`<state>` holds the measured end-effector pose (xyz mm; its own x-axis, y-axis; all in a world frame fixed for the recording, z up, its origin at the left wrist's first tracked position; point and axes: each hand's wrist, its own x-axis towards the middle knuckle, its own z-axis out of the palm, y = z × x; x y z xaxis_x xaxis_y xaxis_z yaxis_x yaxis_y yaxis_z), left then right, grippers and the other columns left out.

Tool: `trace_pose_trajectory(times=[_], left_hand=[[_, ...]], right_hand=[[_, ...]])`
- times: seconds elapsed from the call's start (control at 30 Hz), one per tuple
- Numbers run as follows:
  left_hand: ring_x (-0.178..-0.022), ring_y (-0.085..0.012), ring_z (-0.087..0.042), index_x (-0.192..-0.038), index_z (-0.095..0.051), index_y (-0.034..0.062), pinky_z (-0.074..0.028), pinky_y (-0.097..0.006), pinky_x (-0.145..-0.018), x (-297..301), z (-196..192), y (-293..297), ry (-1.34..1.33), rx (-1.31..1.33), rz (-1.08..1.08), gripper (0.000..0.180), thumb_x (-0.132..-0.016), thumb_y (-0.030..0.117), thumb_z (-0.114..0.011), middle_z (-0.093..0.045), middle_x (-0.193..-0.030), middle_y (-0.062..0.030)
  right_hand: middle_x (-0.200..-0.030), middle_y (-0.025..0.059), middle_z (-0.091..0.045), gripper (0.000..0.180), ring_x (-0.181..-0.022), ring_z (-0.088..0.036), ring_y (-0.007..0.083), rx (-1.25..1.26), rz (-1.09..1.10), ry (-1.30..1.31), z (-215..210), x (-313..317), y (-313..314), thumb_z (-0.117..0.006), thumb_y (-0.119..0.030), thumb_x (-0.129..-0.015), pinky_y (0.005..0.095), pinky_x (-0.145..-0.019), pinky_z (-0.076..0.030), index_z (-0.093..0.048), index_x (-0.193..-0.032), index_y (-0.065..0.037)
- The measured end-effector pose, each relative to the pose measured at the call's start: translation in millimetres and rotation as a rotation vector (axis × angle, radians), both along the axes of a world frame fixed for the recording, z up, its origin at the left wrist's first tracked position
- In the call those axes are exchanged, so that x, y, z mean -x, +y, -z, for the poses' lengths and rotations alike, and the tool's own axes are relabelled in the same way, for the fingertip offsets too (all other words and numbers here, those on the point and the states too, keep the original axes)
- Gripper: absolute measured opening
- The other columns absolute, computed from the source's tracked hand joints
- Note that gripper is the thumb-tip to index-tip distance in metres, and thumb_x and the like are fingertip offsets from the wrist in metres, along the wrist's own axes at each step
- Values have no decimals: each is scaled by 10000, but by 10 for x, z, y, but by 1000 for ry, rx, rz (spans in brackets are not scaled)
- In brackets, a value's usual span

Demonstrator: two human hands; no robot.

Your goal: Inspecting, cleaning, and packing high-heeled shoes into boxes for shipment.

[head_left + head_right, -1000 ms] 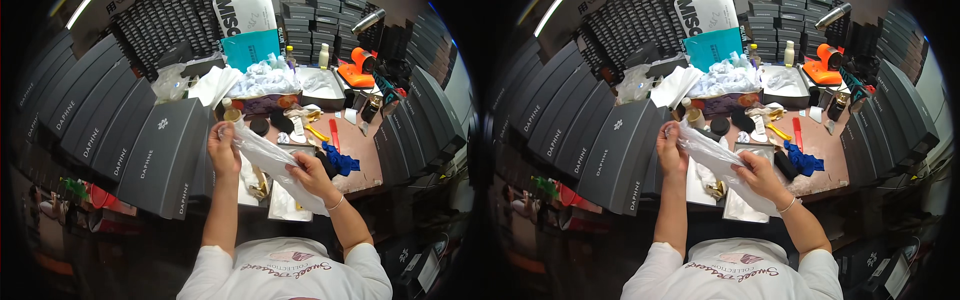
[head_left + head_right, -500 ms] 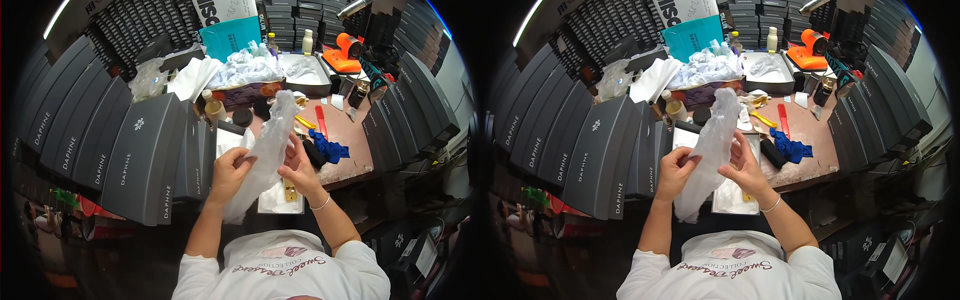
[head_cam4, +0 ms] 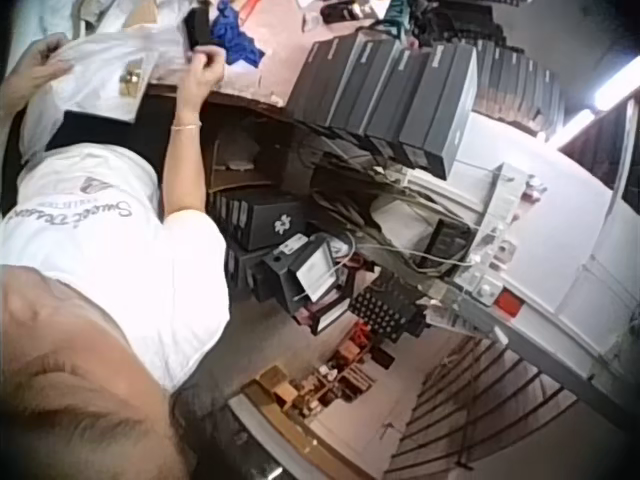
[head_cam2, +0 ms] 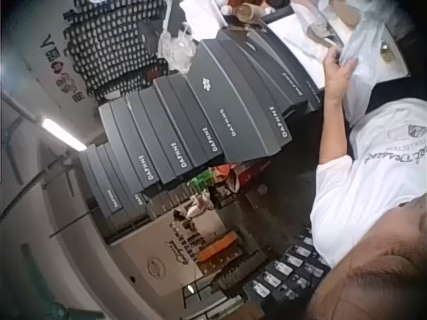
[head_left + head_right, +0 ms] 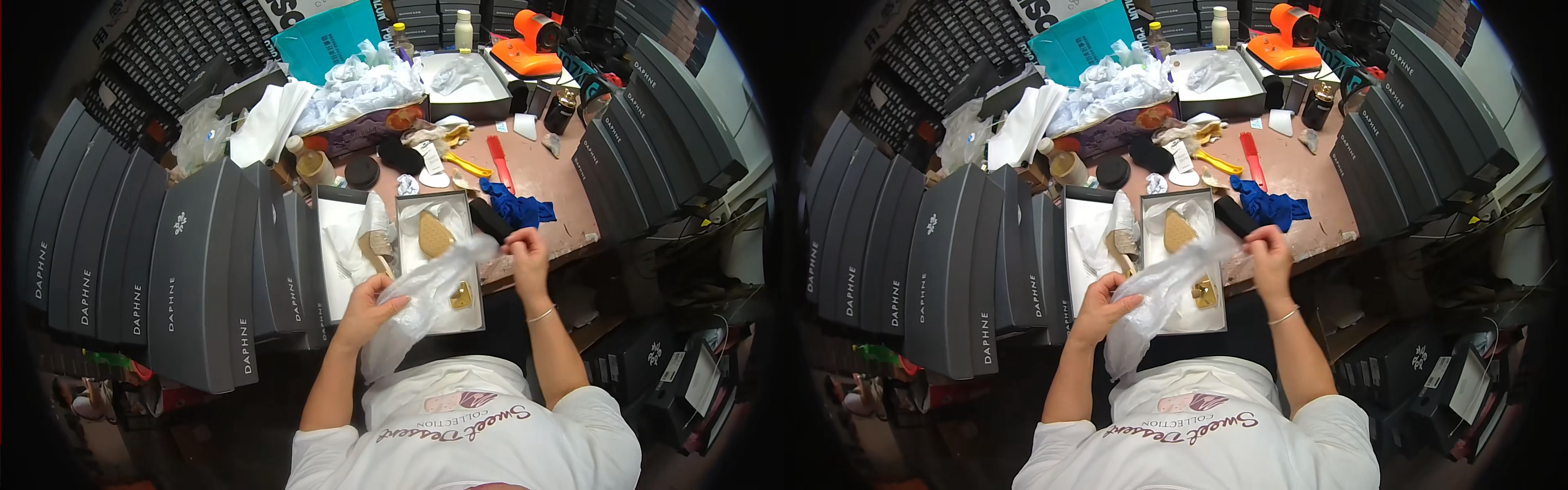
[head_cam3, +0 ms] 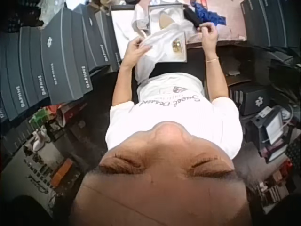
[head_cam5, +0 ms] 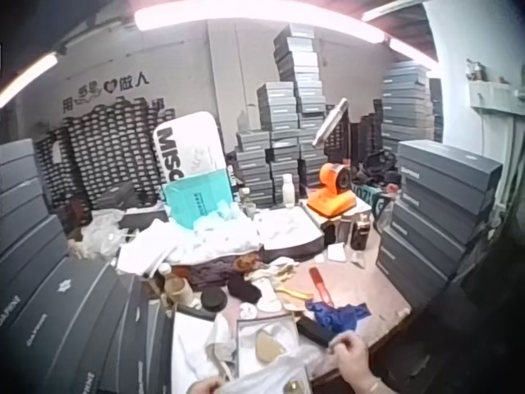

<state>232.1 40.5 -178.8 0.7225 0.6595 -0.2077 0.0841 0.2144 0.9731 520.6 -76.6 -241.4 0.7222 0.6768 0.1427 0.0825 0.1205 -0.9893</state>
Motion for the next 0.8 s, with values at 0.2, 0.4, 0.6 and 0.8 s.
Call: trace_pose_trajectory(times=[0.2, 0.4, 0.6, 0.8], left_hand=[[-711, -94, -520, -911, -586, 9, -434, -255, -665, -127, -13, 63, 325, -327, 178, 231, -788, 125, -744, -576, -762, -22], [-703, -236, -576, -914, -598, -22, -457, -323, -667, -57, -440, 30, 229, -668, 356, 254, -769, 133, -736, -602, -770, -130], [-692, -240, -576, -908, -621, -27, -457, -326, -666, 577, -199, 84, 549, -465, 218, 199, -800, 128, -684, -620, -788, -146], [-707, -187, -584, -950, -636, -31, -465, -301, -682, 473, -24, -12, 460, -399, 55, 158, -834, 75, -639, -636, -804, -135]], right_hand=[[-1280, 168, -537, 546, -1208, -513, 285, 66, -441, -641, -1097, 304, -121, -707, -164, -797, 378, -1019, -382, -501, -1285, -28], [-775, 121, -589, 118, -761, -604, 324, 203, -953, -973, -1035, 481, 200, -652, -122, -805, 408, -660, -473, -584, -855, -40], [-823, 146, -580, 142, -796, -584, 356, 545, -704, -1089, -918, -130, -229, -641, -11, -742, 424, -684, -463, -581, -871, -17], [-826, 159, -618, 133, -805, -625, 288, 799, -512, -402, -605, -855, -958, -556, -33, -770, 336, -726, -491, -609, -873, 31]])
